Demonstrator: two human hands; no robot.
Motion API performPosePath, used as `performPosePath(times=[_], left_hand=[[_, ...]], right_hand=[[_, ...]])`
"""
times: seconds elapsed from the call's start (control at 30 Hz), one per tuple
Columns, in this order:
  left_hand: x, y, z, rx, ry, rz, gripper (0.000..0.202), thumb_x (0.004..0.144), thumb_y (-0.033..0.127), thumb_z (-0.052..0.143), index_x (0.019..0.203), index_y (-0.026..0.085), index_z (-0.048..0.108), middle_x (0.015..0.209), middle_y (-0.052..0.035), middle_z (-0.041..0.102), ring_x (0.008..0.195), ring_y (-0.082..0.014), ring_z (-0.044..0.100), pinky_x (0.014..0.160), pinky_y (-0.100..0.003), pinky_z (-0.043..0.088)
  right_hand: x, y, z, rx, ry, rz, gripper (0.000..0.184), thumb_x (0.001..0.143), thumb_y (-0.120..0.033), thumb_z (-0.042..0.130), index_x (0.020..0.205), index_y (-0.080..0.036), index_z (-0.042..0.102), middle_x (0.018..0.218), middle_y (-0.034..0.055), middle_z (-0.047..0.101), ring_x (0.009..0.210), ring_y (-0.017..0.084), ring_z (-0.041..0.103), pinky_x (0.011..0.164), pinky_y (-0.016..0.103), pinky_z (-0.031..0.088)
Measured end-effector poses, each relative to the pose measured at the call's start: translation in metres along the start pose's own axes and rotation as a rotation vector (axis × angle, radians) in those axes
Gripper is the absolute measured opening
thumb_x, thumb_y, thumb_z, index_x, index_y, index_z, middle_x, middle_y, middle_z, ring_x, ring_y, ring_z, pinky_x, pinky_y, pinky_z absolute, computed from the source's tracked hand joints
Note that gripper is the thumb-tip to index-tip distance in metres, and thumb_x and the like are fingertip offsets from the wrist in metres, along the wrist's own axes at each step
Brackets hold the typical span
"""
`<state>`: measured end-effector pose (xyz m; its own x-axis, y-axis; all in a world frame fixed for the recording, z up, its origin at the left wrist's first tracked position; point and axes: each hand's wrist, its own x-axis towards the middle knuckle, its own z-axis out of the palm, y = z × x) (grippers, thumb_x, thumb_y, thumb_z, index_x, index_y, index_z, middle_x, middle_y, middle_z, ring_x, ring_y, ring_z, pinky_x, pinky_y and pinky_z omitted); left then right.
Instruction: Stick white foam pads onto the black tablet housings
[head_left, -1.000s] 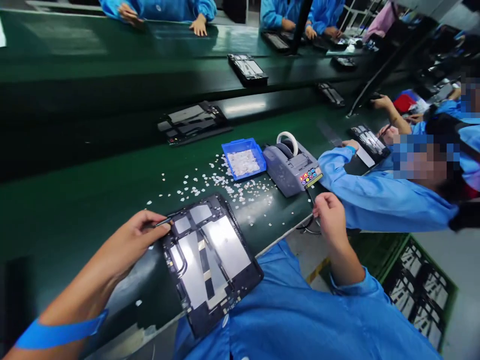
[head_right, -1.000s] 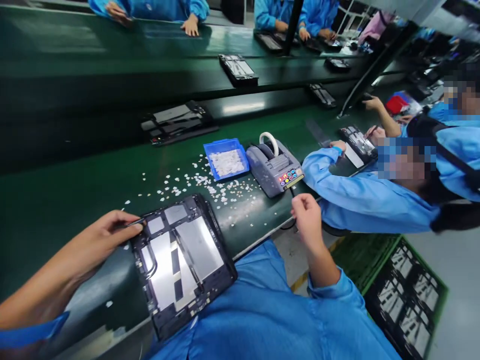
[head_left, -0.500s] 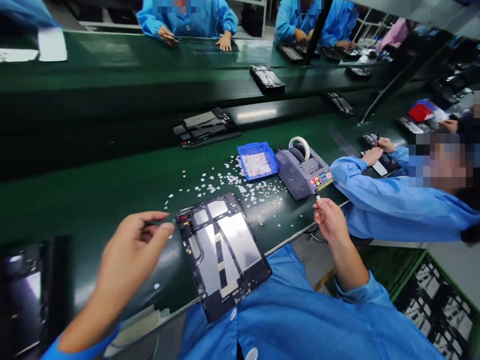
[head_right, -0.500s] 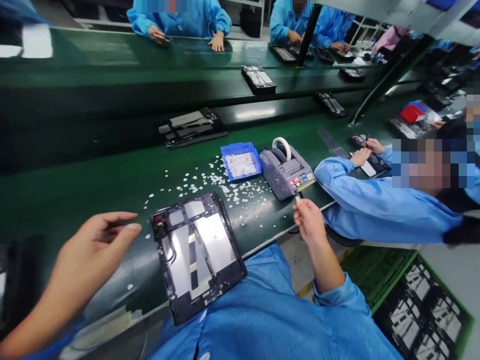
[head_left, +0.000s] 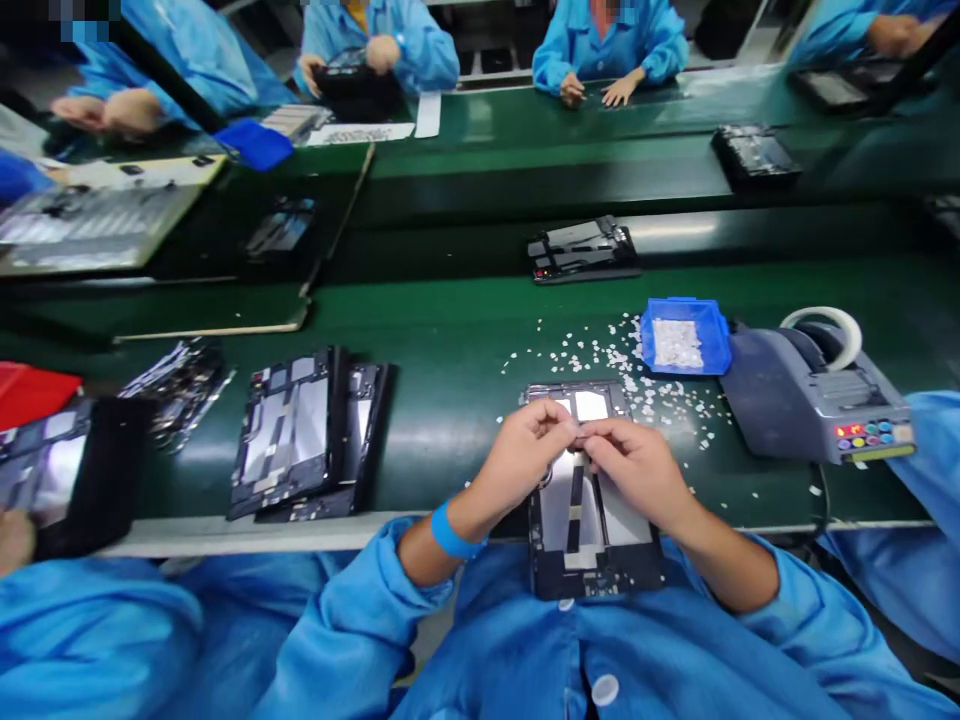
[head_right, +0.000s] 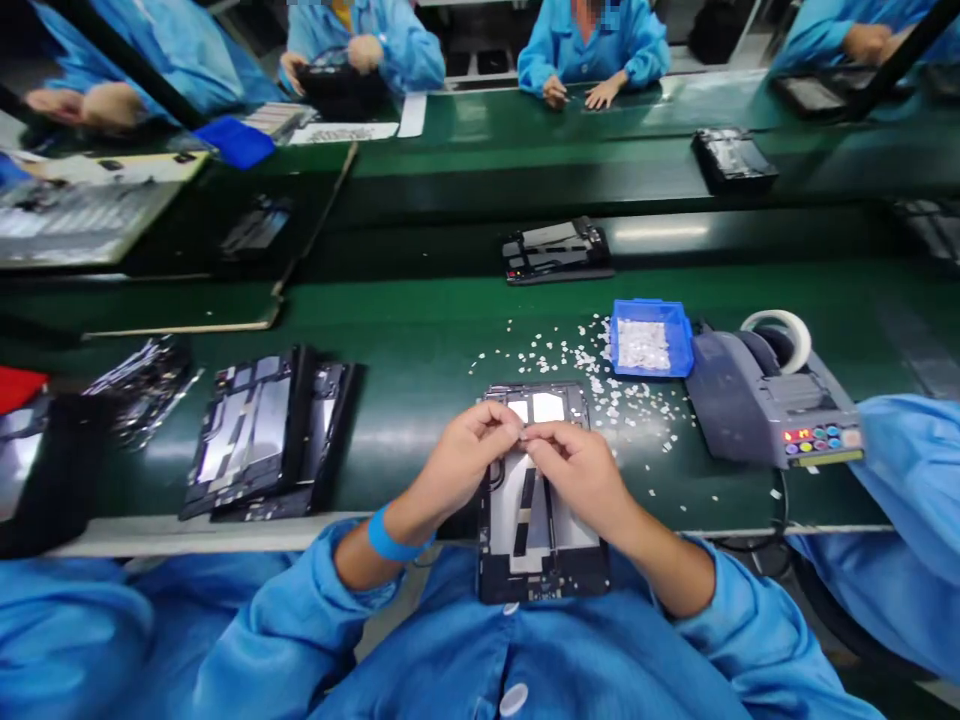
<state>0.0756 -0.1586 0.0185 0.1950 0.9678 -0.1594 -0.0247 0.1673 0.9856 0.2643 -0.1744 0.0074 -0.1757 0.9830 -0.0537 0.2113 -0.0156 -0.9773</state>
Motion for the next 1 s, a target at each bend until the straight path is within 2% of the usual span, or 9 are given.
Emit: performPosePath(times=[0.1,0.13,0.2,0.3,0.4,0.5,0.63,0.87,1.0], left_hand=[[-0.006,0.002,-0.034,0.281,0.123,0.146,0.012,0.094,0.029,0.063,0.089,0.018,0.064,0.093,-0.0042,0.071,0.086,-0.0174,0.064,0.079,-0.031,0.049],[-0.007,0.002,-0.044,0.42,0.125,0.225,0.01,0.095,0.026,0.061,0.088,0.019,0.064,0.099,-0.005,0.073,0.093,-0.0191,0.066,0.085,-0.034,0.049],[-0.006,0.002,-0.058,0.727,0.041,0.384,0.01,0.097,0.02,0.059,0.088,0.019,0.063,0.113,-0.0059,0.076,0.105,-0.0227,0.067,0.095,-0.039,0.047],[-0.002,-0.003,-0.063,1.11,-0.108,0.51,0.013,0.1,0.018,0.056,0.089,0.019,0.064,0.132,-0.0064,0.073,0.109,-0.0273,0.064,0.094,-0.044,0.046],[0.001,-0.009,-0.058,1.336,-0.154,0.534,0.013,0.101,0.018,0.055,0.095,0.018,0.066,0.143,-0.0063,0.068,0.109,-0.0298,0.061,0.089,-0.046,0.047],[0.003,-0.01,-0.055,1.411,-0.179,0.539,0.012,0.1,0.018,0.056,0.102,0.017,0.068,0.145,-0.0067,0.067,0.111,-0.0299,0.06,0.09,-0.045,0.047],[0.004,-0.007,-0.057,1.417,-0.196,0.536,0.011,0.099,0.017,0.059,0.101,0.017,0.069,0.143,-0.0057,0.068,0.109,-0.0288,0.06,0.091,-0.045,0.047],[0.003,-0.005,-0.055,1.416,-0.187,0.528,0.012,0.1,0.018,0.057,0.099,0.017,0.069,0.143,-0.0072,0.067,0.107,-0.0281,0.06,0.089,-0.044,0.046],[0.002,-0.005,-0.053,1.426,-0.193,0.515,0.013,0.1,0.017,0.056,0.1,0.016,0.069,0.143,-0.0081,0.068,0.106,-0.0293,0.061,0.087,-0.045,0.046]], right_hand=[[0.017,0.007,-0.011,-0.342,-0.011,-0.245,0.026,0.101,-0.03,0.058,0.111,-0.019,0.08,0.107,0.0067,0.079,0.089,0.019,0.073,0.08,0.033,0.057],[0.025,0.008,-0.016,-0.47,-0.006,-0.359,0.027,0.103,-0.027,0.056,0.112,-0.018,0.08,0.109,0.0074,0.078,0.096,0.021,0.072,0.085,0.035,0.056],[0.04,0.01,-0.022,-0.688,-0.038,-0.565,0.03,0.106,-0.023,0.051,0.115,-0.018,0.08,0.112,0.0082,0.076,0.1,0.022,0.068,0.088,0.037,0.052],[0.062,0.012,-0.023,-0.899,-0.155,-0.747,0.033,0.107,-0.018,0.049,0.127,-0.022,0.077,0.114,0.0077,0.074,0.095,0.022,0.061,0.082,0.036,0.046],[0.076,0.015,-0.019,-1.01,-0.222,-0.832,0.035,0.108,-0.018,0.051,0.136,-0.023,0.072,0.113,0.0081,0.071,0.092,0.021,0.054,0.08,0.035,0.041],[0.084,0.021,-0.019,-1.065,-0.26,-0.87,0.034,0.107,-0.019,0.053,0.135,-0.023,0.071,0.111,0.0087,0.07,0.091,0.021,0.05,0.078,0.035,0.037],[0.087,0.024,-0.021,-1.091,-0.286,-0.901,0.033,0.107,-0.019,0.053,0.135,-0.021,0.071,0.107,0.0082,0.069,0.09,0.022,0.048,0.076,0.035,0.035],[0.086,0.018,-0.021,-1.152,-0.287,-0.982,0.035,0.105,-0.014,0.05,0.136,-0.015,0.068,0.104,0.0081,0.069,0.087,0.022,0.047,0.074,0.037,0.033],[0.085,0.016,-0.021,-1.172,-0.29,-1.002,0.032,0.106,-0.014,0.049,0.131,-0.016,0.069,0.103,0.008,0.067,0.085,0.022,0.045,0.072,0.037,0.031]])
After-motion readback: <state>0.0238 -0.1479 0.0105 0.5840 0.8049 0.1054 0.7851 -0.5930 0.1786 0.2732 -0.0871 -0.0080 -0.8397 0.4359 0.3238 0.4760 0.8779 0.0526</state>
